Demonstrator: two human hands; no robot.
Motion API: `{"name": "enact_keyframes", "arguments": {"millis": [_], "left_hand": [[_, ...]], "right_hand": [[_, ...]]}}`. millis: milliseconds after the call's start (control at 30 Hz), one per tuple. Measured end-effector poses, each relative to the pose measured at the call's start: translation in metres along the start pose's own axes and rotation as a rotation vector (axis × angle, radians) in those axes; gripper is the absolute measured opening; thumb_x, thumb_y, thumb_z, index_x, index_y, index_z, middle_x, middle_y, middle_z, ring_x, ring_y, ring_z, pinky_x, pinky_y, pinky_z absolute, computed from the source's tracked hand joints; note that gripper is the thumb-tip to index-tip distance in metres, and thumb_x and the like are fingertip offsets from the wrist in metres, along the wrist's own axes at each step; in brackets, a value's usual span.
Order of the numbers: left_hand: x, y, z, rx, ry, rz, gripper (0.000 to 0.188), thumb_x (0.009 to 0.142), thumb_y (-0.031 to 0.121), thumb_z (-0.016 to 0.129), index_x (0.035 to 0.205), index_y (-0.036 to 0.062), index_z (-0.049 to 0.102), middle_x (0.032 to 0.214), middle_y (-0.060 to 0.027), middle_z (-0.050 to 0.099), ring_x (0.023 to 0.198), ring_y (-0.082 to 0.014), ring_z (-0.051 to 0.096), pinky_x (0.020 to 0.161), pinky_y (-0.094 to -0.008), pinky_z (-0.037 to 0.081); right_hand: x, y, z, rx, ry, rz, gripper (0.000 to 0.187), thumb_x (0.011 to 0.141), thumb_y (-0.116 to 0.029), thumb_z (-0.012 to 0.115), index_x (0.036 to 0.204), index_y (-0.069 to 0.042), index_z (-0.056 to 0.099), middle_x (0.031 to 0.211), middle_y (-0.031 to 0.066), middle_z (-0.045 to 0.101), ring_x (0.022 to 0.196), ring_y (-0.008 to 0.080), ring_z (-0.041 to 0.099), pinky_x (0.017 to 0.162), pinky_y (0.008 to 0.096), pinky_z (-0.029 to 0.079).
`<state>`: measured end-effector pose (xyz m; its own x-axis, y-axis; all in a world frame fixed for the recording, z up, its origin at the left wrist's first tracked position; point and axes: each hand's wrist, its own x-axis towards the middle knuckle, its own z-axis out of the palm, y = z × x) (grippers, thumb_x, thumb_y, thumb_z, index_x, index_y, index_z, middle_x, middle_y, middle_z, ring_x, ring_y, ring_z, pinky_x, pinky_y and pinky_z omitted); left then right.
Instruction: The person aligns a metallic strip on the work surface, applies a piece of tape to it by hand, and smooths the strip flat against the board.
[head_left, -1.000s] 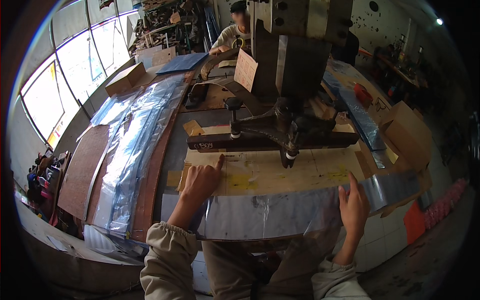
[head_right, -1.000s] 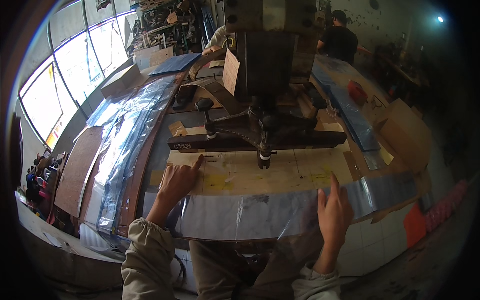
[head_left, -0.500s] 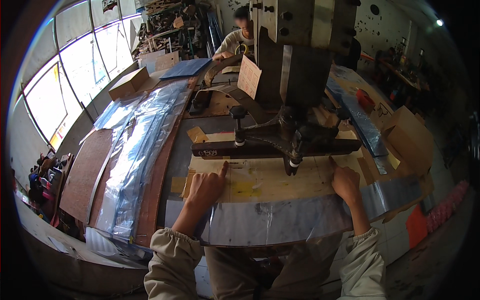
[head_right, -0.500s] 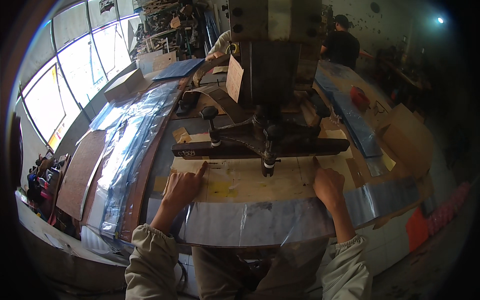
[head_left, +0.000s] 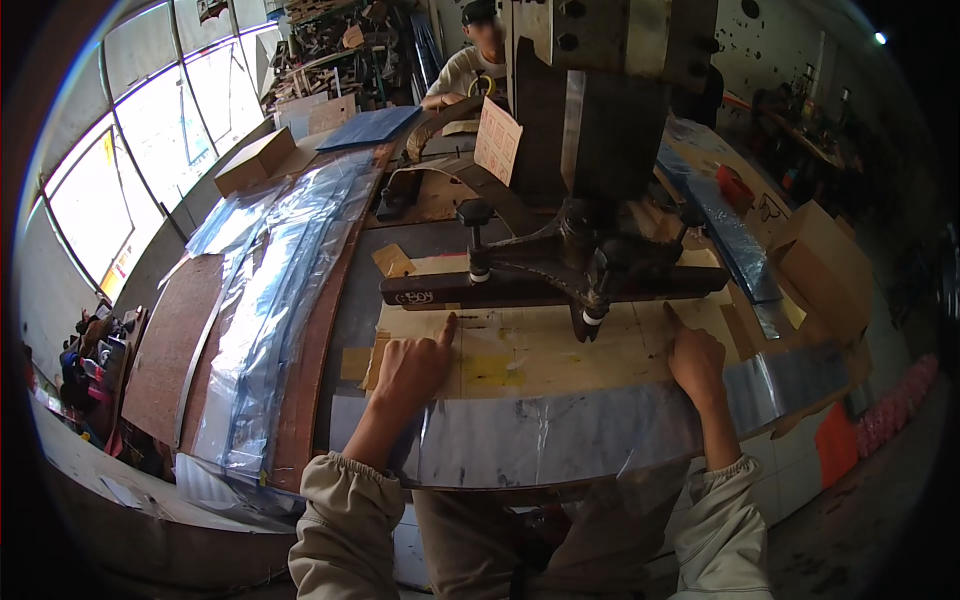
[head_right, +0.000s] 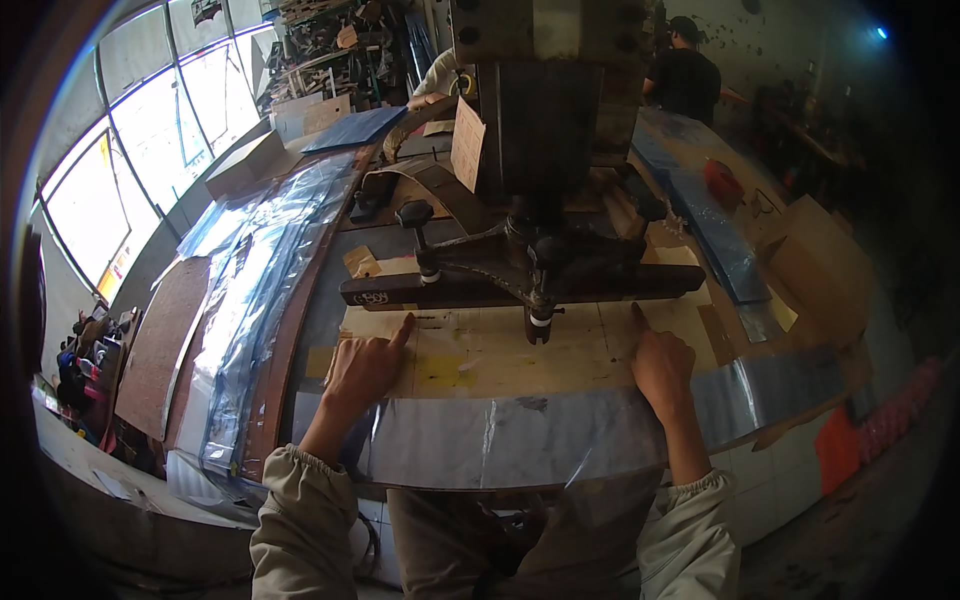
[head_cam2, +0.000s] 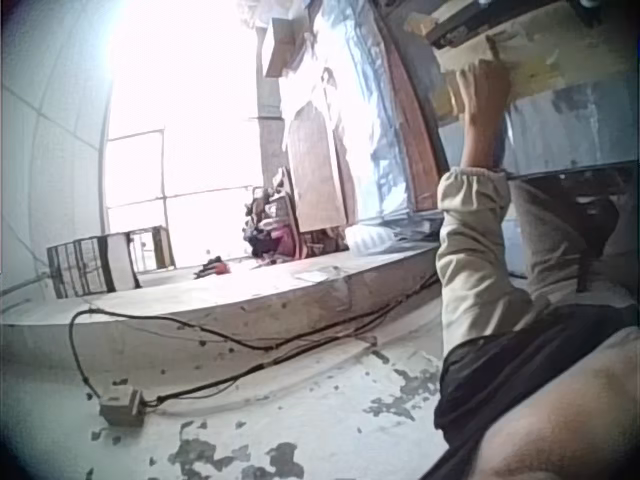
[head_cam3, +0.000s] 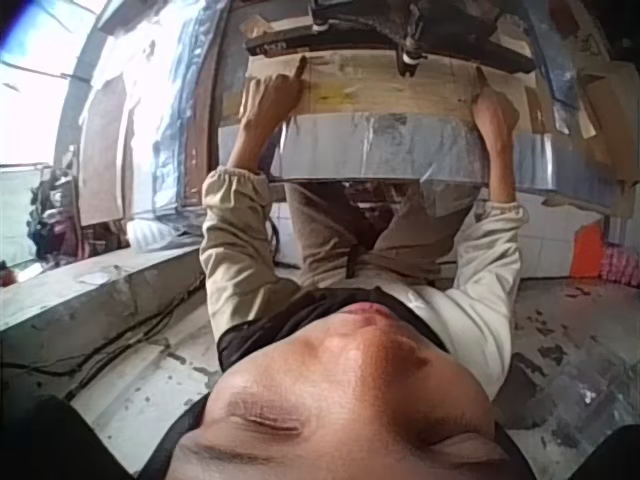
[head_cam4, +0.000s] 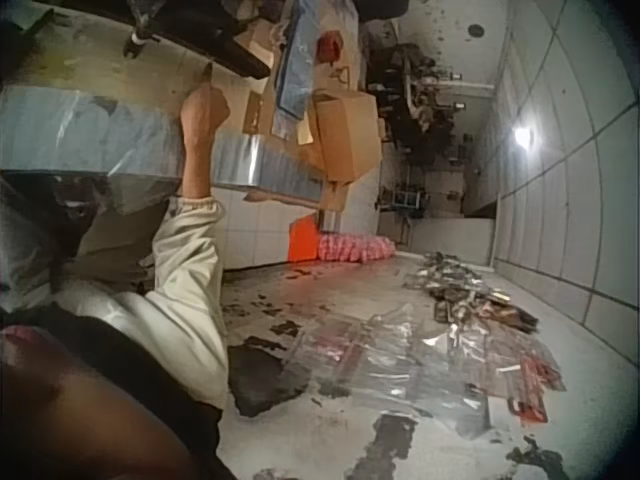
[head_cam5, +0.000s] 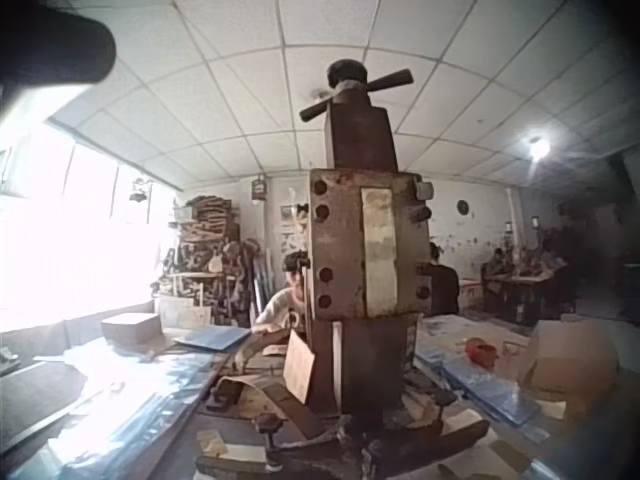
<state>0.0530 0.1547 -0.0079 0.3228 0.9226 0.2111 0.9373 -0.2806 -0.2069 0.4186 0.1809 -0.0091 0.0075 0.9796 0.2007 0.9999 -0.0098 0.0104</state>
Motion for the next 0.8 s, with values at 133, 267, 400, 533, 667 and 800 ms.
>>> {"name": "enact_keyframes", "arguments": {"millis": [133,267,400,533,667,800], "left_hand": [[0.0004,0.0003,-0.0021,-0.002,-0.023,-0.006,0.052,0.084,0.008,0.048,0.135,0.0038,0.043,0.061,-0.01,0.061,0.057,-0.0249,0.065,0.055,-0.0367,0.052],[0.0008,0.0013,-0.0015,-0.011,-0.019,-0.009,0.053,0.084,0.009,0.048,0.136,0.0028,0.042,0.062,-0.0105,0.062,0.057,-0.0252,0.065,0.055,-0.0368,0.052],[0.0009,-0.0009,0.0027,-0.011,-0.005,-0.003,0.053,0.084,0.009,0.047,0.136,0.0025,0.041,0.061,-0.0106,0.062,0.057,-0.0254,0.065,0.054,-0.0369,0.051],[0.0012,-0.0006,0.0008,-0.023,0.001,-0.008,0.053,0.084,0.01,0.047,0.136,0.0026,0.042,0.061,-0.0103,0.061,0.056,-0.0253,0.064,0.054,-0.037,0.051],[0.0022,0.0,-0.0029,-0.014,-0.022,-0.015,0.052,0.084,0.01,0.047,0.135,0.0026,0.042,0.061,-0.0099,0.061,0.056,-0.0251,0.064,0.054,-0.0369,0.051],[0.0009,0.0,-0.0018,-0.015,-0.019,-0.015,0.052,0.084,0.011,0.047,0.135,0.0028,0.042,0.061,-0.0101,0.062,0.057,-0.0254,0.065,0.055,-0.0372,0.052]], "right_hand": [[-0.0016,-0.0006,-0.0002,-0.008,0.023,-0.013,0.059,0.079,-0.01,0.057,0.137,-0.018,0.044,0.067,0.0159,0.062,0.066,0.0327,0.063,0.063,0.0449,0.05],[-0.0014,0.0014,0.003,0.0,0.036,-0.007,0.059,0.079,-0.01,0.057,0.136,-0.018,0.045,0.067,0.0161,0.062,0.065,0.0333,0.063,0.063,0.0453,0.05],[-0.001,0.0016,0.0011,-0.025,0.028,-0.023,0.062,0.079,-0.01,0.057,0.138,-0.017,0.042,0.067,0.0135,0.063,0.066,0.0321,0.065,0.063,0.0428,0.051],[0.0003,0.0007,0.001,-0.016,0.013,-0.02,0.059,0.079,-0.01,0.057,0.136,-0.017,0.045,0.067,0.0137,0.063,0.067,0.0324,0.065,0.064,0.0431,0.051],[0.0008,0.0022,0.0019,-0.018,0.023,-0.028,0.058,0.08,-0.01,0.056,0.136,-0.018,0.045,0.067,0.0138,0.063,0.067,0.0323,0.065,0.064,0.043,0.051],[-0.0001,0.002,0.0024,-0.022,0.039,-0.035,0.058,0.08,-0.01,0.056,0.136,-0.018,0.045,0.068,0.014,0.063,0.067,0.0322,0.065,0.065,0.0428,0.051]]}}
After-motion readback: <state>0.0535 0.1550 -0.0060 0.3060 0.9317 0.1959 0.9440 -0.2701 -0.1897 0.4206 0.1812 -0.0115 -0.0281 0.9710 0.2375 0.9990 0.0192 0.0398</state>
